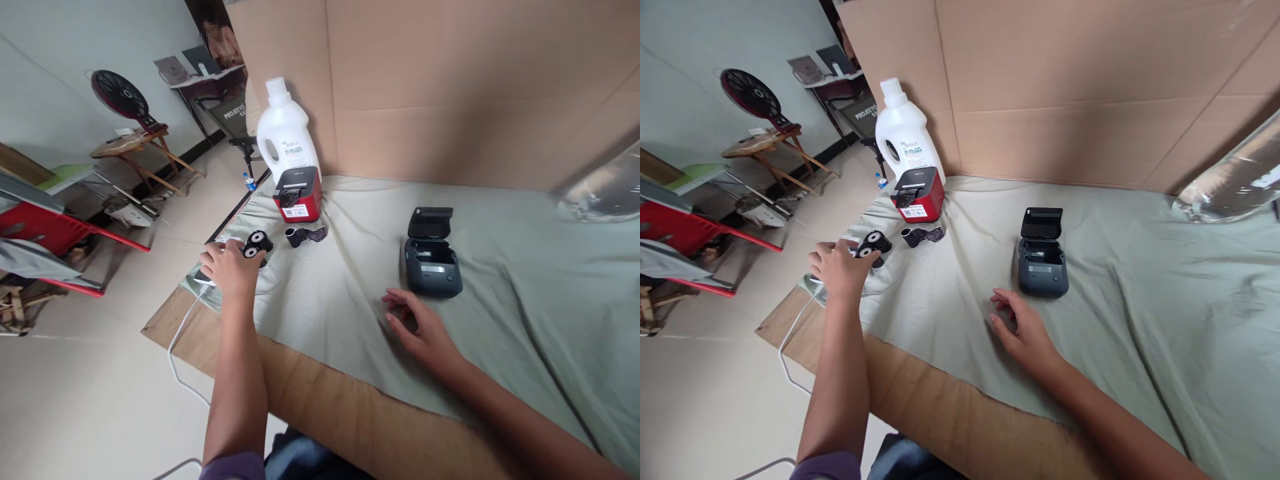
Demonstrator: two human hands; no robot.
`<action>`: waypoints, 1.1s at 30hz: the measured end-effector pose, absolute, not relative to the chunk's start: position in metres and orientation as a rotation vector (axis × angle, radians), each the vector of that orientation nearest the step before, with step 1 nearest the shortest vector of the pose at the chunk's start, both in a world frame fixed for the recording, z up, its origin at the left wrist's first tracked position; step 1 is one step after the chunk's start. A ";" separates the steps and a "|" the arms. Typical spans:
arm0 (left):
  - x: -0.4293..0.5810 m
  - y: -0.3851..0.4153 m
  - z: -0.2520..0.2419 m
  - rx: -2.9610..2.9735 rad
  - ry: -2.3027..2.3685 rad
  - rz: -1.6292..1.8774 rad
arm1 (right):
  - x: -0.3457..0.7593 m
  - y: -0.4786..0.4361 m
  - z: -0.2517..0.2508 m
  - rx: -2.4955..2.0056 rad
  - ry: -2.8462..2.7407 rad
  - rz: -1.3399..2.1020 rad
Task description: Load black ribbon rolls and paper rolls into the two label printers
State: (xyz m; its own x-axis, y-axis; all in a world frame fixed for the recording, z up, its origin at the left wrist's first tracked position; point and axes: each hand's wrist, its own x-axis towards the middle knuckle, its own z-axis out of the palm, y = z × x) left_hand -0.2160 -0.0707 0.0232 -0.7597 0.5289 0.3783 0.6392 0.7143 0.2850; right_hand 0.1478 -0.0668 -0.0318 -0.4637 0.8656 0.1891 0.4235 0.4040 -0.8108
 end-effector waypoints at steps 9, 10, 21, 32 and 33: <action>-0.174 -0.021 -0.003 -1.393 -2.594 -0.886 | 0.147 -0.068 -0.036 -1.075 -2.035 0.978; -0.173 -0.017 -0.008 -1.361 -2.600 -0.914 | 0.147 -0.068 -0.036 -1.075 -2.032 0.984; -0.144 -0.010 0.015 -1.919 -2.074 -3.097 | 0.144 -0.066 -0.044 -0.978 -1.967 1.020; -0.011 0.048 0.044 -2.941 -1.966 -2.992 | 0.143 -0.065 -0.046 -0.937 -1.969 1.039; -0.003 0.051 0.045 -2.980 -1.931 -2.995 | 0.143 -0.065 -0.046 -0.932 -1.970 1.039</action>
